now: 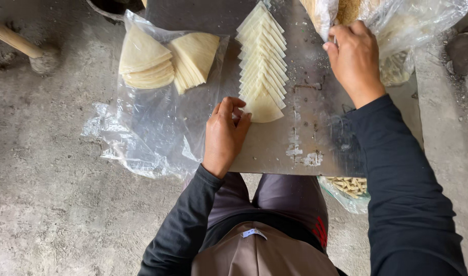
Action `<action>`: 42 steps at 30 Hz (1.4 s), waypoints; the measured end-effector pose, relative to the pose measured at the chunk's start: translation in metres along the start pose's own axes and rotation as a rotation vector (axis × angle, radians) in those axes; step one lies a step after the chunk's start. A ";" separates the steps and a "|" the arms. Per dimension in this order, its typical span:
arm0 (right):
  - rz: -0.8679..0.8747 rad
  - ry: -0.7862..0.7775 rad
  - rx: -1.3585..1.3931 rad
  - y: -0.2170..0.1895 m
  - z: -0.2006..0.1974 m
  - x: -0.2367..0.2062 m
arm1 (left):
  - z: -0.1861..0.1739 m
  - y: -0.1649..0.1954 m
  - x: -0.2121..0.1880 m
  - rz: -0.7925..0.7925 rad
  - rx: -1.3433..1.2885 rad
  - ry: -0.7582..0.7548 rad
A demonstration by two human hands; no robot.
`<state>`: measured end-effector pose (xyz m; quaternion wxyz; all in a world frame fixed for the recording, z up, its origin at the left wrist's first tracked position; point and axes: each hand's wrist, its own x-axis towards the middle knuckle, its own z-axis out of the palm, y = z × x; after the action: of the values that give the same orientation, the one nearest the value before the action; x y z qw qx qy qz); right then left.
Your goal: The person folds thin triangular wrappers into cones, scoops a granular filling into each, and seals them into small parcels. The person repeats this process for multiple units, stacking the finished parcels on the table.
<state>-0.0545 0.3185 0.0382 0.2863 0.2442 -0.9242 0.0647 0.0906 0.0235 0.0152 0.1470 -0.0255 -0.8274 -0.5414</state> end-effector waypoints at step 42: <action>0.548 0.194 0.582 0.057 0.039 -0.018 | 0.002 0.002 -0.023 0.018 -0.006 0.074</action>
<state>-0.0885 0.3654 -0.0031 0.2634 0.0527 -0.8669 0.4199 0.1129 0.0292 0.0099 0.1822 -0.0134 -0.8196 -0.5430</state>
